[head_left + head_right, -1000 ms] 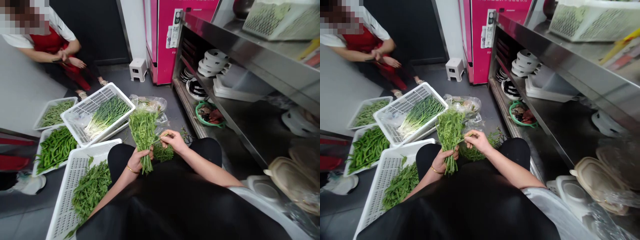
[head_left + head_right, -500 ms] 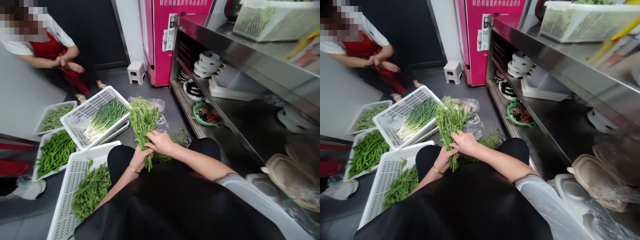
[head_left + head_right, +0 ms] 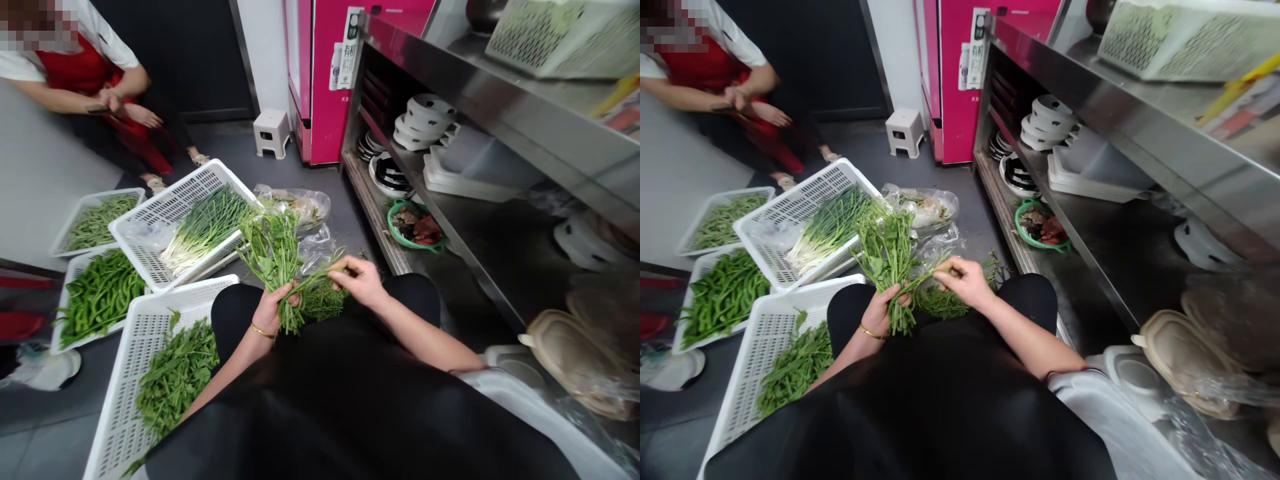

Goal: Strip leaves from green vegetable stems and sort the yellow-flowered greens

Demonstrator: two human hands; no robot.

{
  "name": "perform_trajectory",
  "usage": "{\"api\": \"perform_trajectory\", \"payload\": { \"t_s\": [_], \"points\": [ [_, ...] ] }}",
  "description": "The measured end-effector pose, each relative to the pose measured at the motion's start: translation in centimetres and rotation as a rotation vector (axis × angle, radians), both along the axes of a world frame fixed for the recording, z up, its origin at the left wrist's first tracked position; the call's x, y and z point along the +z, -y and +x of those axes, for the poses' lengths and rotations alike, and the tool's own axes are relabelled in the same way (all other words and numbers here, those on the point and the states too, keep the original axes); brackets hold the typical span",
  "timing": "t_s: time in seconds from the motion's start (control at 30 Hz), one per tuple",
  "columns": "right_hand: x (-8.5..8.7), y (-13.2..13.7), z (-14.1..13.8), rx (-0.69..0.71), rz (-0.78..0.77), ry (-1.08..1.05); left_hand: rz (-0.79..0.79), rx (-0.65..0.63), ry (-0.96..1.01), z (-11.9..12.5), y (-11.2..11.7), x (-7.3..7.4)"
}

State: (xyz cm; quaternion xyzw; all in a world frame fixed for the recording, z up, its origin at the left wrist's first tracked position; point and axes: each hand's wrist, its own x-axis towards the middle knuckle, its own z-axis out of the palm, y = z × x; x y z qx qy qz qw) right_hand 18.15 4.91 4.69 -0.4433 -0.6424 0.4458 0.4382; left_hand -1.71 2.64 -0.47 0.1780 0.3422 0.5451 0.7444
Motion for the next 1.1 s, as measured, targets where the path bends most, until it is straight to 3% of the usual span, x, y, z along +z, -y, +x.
{"api": "perform_trajectory", "payload": {
  "t_s": [0.1, 0.17, 0.3, 0.37, 0.5, 0.6, 0.73, 0.8, 0.93, 0.97, 1.03, 1.1],
  "points": [
    [0.3, -1.1, 2.3, -0.140, -0.094, -0.213, 0.023, 0.046, -0.013, -0.3, -0.3, -0.3],
    [-0.1, -1.7, 4.5, -0.180, -0.068, -0.192, 0.021, 0.088, -0.031, -0.6, -0.4, -0.5],
    [-1.2, -1.7, 7.0, 0.013, -0.076, 0.399, 0.025, 0.148, -0.049, -1.1, -0.8, -0.4],
    [-1.1, -1.1, 5.9, 0.059, -0.028, 0.623, 0.050, 0.160, -0.063, -1.0, -1.0, -0.3],
    [0.0, -0.8, -0.1, 0.198, 0.158, 0.579, 0.053, 0.171, -0.147, -0.2, -1.1, 0.0],
    [0.0, -1.6, -3.8, 0.282, 0.120, 0.532, 0.051, 0.170, -0.197, 0.0, -0.8, 0.1],
    [-0.9, -2.0, -4.9, 0.266, 0.057, 0.495, 0.104, 0.157, -0.208, -0.3, -0.3, 0.0],
    [-0.9, -1.4, -4.1, 0.343, 0.063, 0.440, 0.118, 0.157, -0.216, -0.4, -0.3, 0.0],
    [-0.2, 0.1, -0.1, 0.833, -0.047, 0.323, 0.106, 0.181, -0.222, -0.8, -1.0, -0.3],
    [-0.1, 0.2, 1.2, 0.896, -0.097, 0.326, 0.110, 0.188, -0.222, -1.0, -1.2, -0.3],
    [-0.2, 0.0, 3.5, 0.802, -0.147, 0.454, 0.124, 0.193, -0.243, -1.3, -1.6, -0.5],
    [-0.4, -0.5, 4.8, 0.563, -0.123, 0.648, 0.148, 0.190, -0.308, -1.3, -1.9, -0.6]
  ]
}}
